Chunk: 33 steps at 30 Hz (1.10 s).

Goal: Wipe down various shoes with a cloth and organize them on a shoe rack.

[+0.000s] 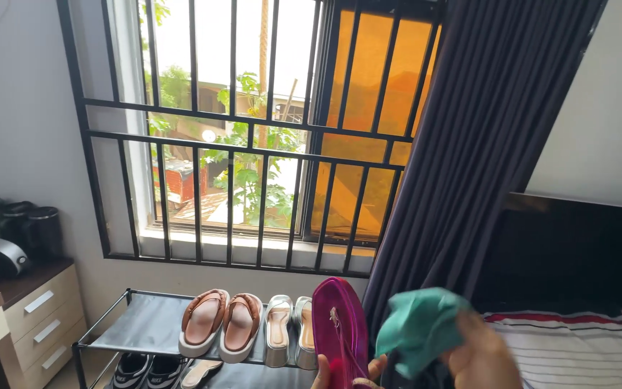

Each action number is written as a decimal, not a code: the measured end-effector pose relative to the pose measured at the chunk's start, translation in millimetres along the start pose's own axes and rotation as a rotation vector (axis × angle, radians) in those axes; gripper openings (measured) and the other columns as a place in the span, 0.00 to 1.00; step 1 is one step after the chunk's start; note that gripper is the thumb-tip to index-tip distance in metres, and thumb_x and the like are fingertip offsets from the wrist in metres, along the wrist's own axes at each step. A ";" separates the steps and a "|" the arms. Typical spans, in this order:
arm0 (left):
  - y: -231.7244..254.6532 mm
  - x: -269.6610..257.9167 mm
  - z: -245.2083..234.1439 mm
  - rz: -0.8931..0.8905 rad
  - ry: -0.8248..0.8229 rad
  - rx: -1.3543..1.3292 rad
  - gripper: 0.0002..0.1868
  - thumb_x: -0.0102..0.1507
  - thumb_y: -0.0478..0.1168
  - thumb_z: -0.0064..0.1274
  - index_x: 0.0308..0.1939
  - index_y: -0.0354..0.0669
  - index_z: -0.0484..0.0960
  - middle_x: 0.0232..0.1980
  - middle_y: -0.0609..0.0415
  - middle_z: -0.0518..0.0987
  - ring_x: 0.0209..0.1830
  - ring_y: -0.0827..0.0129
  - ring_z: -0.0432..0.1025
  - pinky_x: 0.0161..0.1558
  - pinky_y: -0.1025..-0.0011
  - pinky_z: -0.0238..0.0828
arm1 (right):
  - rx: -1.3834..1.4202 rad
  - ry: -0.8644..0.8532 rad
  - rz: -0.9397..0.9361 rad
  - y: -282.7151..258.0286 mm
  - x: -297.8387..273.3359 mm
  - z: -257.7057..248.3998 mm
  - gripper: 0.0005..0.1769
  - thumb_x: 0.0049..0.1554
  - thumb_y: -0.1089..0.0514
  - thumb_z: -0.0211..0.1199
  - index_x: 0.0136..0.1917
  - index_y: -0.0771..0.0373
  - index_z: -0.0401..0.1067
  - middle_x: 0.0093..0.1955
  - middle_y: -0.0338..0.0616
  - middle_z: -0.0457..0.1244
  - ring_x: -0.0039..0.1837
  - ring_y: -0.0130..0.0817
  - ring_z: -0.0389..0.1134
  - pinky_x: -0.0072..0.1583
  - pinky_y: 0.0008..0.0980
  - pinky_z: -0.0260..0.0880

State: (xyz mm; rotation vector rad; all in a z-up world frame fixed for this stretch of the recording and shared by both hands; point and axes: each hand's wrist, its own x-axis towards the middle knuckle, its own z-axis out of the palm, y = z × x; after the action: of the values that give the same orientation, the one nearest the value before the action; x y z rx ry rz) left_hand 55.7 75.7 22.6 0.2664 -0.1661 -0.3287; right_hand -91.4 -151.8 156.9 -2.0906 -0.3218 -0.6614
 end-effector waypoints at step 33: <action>-17.6 -3.1 -25.5 0.143 0.161 0.062 0.19 0.68 0.44 0.39 0.61 0.52 0.75 0.56 0.54 0.85 0.52 0.67 0.81 0.56 0.67 0.75 | -0.262 -0.610 -0.014 -97.9 39.6 89.5 0.33 0.65 0.57 0.52 0.79 0.66 0.49 0.86 0.52 0.34 0.86 0.49 0.25 0.79 0.43 0.27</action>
State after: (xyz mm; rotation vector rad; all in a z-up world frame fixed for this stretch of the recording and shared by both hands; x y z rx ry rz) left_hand 52.8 66.6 -7.0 0.3388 -0.0366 -0.1599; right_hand -73.6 -23.4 205.2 -2.5147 -0.6138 -0.0530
